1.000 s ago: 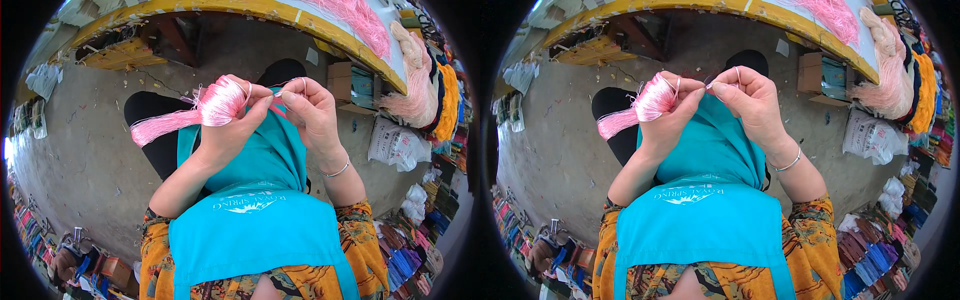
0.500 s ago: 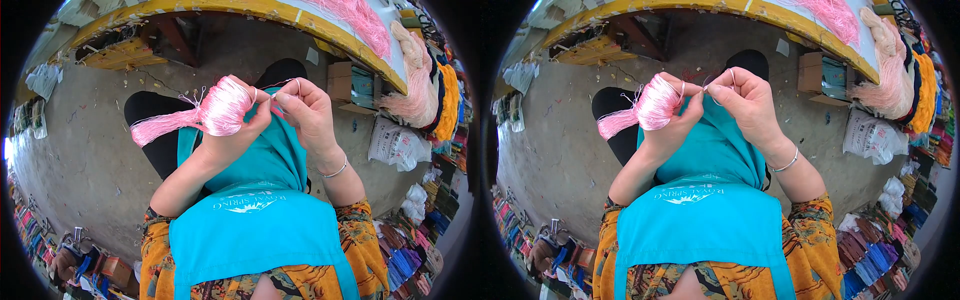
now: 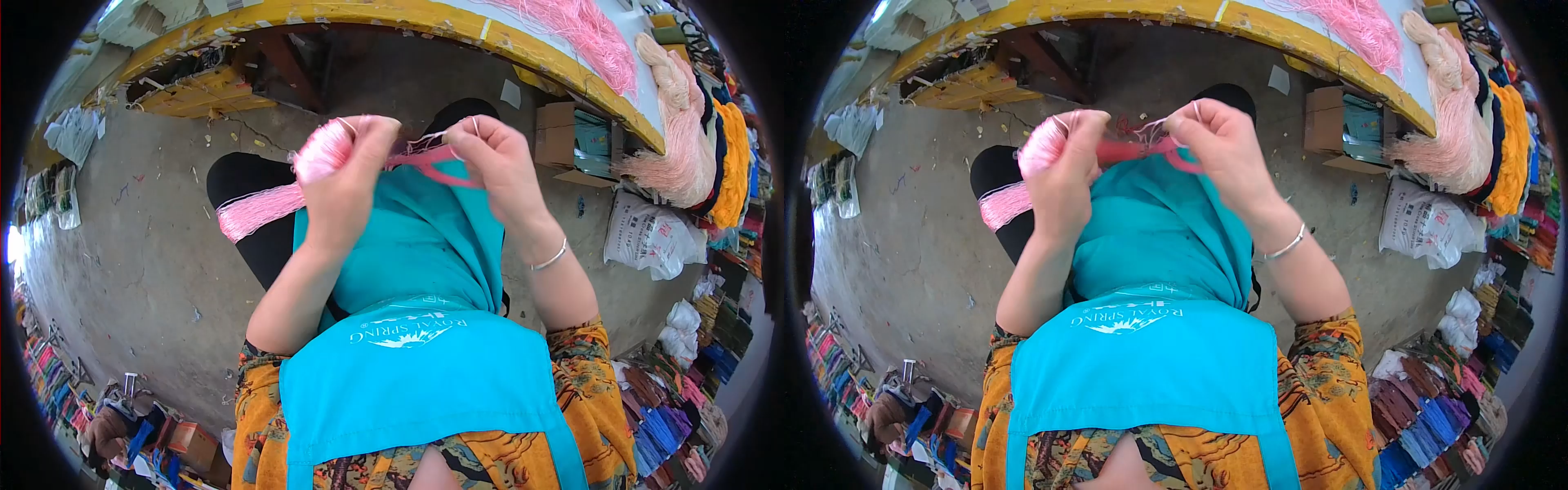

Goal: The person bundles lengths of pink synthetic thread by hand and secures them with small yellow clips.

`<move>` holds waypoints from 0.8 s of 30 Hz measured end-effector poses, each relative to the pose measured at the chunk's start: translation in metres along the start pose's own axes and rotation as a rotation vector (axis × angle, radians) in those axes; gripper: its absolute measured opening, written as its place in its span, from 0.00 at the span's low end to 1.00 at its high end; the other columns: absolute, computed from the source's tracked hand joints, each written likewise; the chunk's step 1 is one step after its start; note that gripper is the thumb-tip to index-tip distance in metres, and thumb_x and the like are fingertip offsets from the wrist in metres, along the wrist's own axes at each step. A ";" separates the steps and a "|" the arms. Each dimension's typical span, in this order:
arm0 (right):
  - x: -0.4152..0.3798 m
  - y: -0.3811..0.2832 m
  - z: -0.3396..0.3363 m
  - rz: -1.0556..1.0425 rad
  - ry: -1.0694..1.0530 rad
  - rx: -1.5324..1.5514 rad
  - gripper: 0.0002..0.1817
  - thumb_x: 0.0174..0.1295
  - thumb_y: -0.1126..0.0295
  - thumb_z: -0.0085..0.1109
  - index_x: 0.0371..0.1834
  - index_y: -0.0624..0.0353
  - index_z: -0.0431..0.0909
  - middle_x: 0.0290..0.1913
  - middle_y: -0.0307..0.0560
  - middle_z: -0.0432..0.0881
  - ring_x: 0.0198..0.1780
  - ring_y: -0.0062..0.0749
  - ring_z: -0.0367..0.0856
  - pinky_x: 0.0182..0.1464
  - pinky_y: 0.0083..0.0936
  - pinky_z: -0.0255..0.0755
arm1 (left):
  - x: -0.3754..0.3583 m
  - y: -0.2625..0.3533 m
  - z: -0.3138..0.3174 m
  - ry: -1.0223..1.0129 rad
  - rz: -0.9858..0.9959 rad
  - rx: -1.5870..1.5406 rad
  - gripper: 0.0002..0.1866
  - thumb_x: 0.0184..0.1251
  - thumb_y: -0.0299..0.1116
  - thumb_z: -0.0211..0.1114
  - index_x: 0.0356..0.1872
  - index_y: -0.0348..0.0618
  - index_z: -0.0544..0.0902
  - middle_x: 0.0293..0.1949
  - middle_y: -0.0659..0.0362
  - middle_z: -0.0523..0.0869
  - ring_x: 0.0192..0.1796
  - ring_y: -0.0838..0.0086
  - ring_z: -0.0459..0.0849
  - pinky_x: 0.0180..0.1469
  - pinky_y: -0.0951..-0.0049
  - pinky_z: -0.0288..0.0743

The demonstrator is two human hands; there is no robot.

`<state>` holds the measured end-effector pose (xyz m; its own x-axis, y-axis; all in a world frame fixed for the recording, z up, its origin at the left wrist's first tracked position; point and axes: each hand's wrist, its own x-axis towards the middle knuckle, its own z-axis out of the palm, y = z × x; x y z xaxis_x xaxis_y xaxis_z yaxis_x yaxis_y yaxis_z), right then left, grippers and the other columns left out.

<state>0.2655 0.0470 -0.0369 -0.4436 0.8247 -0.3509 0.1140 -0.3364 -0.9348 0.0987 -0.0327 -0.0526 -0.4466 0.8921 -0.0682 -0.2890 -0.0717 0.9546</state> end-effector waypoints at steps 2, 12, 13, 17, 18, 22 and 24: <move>0.019 0.003 -0.025 -0.091 -0.067 -0.236 0.09 0.66 0.69 0.61 0.43 0.65 0.82 0.31 0.29 0.78 0.31 0.09 0.69 0.31 0.12 0.64 | 0.009 0.007 -0.022 -0.106 -0.334 -0.325 0.18 0.77 0.42 0.54 0.41 0.34 0.84 0.14 0.72 0.63 0.16 0.88 0.57 0.17 0.82 0.46; 0.014 -0.152 -0.031 -0.519 -0.288 -0.928 0.16 0.62 0.75 0.55 0.54 0.63 0.79 0.24 0.34 0.68 0.27 0.15 0.65 0.31 0.18 0.62 | 0.043 0.104 -0.058 -0.506 -0.240 -0.707 0.19 0.81 0.34 0.44 0.60 0.31 0.74 0.16 0.71 0.61 0.15 0.89 0.52 0.14 0.86 0.47; 0.014 -0.171 -0.031 -0.579 -0.241 -1.053 0.14 0.64 0.74 0.55 0.53 0.61 0.80 0.23 0.33 0.64 0.26 0.16 0.62 0.29 0.20 0.59 | 0.046 0.118 -0.060 -0.522 -0.220 -0.684 0.20 0.81 0.35 0.43 0.60 0.30 0.74 0.16 0.71 0.62 0.15 0.89 0.52 0.14 0.86 0.48; 0.029 -0.202 0.001 -0.946 -0.161 -1.341 0.10 0.59 0.75 0.57 0.41 0.65 0.84 0.19 0.39 0.73 0.20 0.18 0.67 0.26 0.18 0.67 | 0.059 0.172 -0.060 -0.414 -0.180 -0.429 0.24 0.83 0.41 0.41 0.63 0.30 0.71 0.16 0.72 0.61 0.14 0.90 0.52 0.13 0.85 0.49; 0.037 -0.206 0.001 -0.971 -0.174 -1.357 0.10 0.58 0.76 0.56 0.41 0.65 0.84 0.20 0.40 0.74 0.21 0.17 0.68 0.27 0.17 0.66 | 0.071 0.175 -0.066 -0.529 -0.136 -0.354 0.20 0.82 0.37 0.40 0.60 0.30 0.71 0.18 0.70 0.62 0.16 0.88 0.54 0.15 0.85 0.51; 0.075 -0.256 0.016 -1.028 -0.196 -1.132 0.09 0.59 0.76 0.57 0.42 0.66 0.82 0.25 0.36 0.74 0.24 0.16 0.68 0.27 0.13 0.65 | 0.111 0.221 -0.077 -0.648 -0.081 -0.332 0.14 0.80 0.33 0.44 0.53 0.32 0.72 0.22 0.67 0.66 0.20 0.86 0.59 0.21 0.83 0.57; 0.089 -0.253 0.017 -1.045 -0.231 -1.091 0.10 0.59 0.76 0.57 0.42 0.66 0.82 0.25 0.36 0.74 0.24 0.16 0.67 0.27 0.13 0.65 | 0.121 0.233 -0.071 -0.668 -0.075 -0.373 0.11 0.78 0.32 0.48 0.50 0.35 0.73 0.25 0.67 0.67 0.24 0.85 0.62 0.25 0.82 0.60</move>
<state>0.1817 0.1980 0.1688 -0.8512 0.3514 0.3898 0.2047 0.9063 -0.3698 -0.0828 0.0271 0.1409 0.1579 0.9720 0.1741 -0.6176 -0.0403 0.7854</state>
